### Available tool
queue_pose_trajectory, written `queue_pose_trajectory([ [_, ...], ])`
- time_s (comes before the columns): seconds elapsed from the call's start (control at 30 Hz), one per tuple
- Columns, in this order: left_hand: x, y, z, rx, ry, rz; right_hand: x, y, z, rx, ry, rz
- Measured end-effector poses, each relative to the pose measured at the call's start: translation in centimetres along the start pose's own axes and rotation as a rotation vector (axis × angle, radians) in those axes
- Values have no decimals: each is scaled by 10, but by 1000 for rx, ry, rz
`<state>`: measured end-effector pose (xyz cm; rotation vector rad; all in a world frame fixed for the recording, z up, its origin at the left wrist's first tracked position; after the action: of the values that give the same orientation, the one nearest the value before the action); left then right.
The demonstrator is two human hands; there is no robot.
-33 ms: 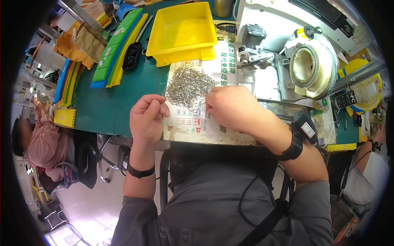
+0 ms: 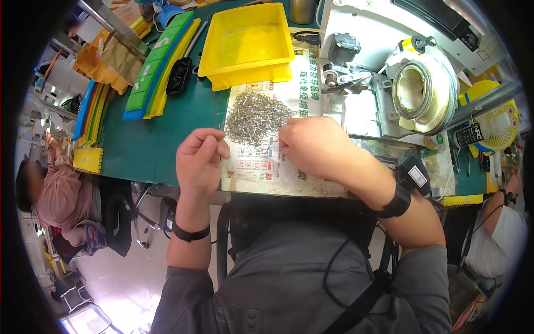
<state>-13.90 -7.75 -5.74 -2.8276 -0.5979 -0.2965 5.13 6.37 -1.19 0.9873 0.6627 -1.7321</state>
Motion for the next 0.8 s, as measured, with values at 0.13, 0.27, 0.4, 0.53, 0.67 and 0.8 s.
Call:
queue_pose_trajectory([
  [0.13,-2,0,2,-2,7,1,0,0,-2,54,15,57],
  [0.27,-1,1,1,-1,5,3,0,4,1,14,-48,6],
  [0.4,0,1,0,4,-3,-2,-1,2,2,-39,-65,-1],
  [0.53,0,0,-1,21,-5,5,-3,-3,3,20,-17,106],
  [0.67,-1,1,0,12,-38,-12,2,1,1,34,-50,85],
  [0.8,-1,1,0,14,0,-14,3,12,-2,-4,-125,-34],
])
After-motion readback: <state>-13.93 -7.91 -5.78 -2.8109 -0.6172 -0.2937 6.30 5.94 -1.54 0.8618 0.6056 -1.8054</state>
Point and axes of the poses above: each hand's wrist, its own y-axis away from the middle knuckle, its own x-axis out of the palm, z = x × y, the point moved 3 cm from there along -y, towards the middle knuckle, and after that the axes turned 15 degrees about -y, right-handed, at the moved point
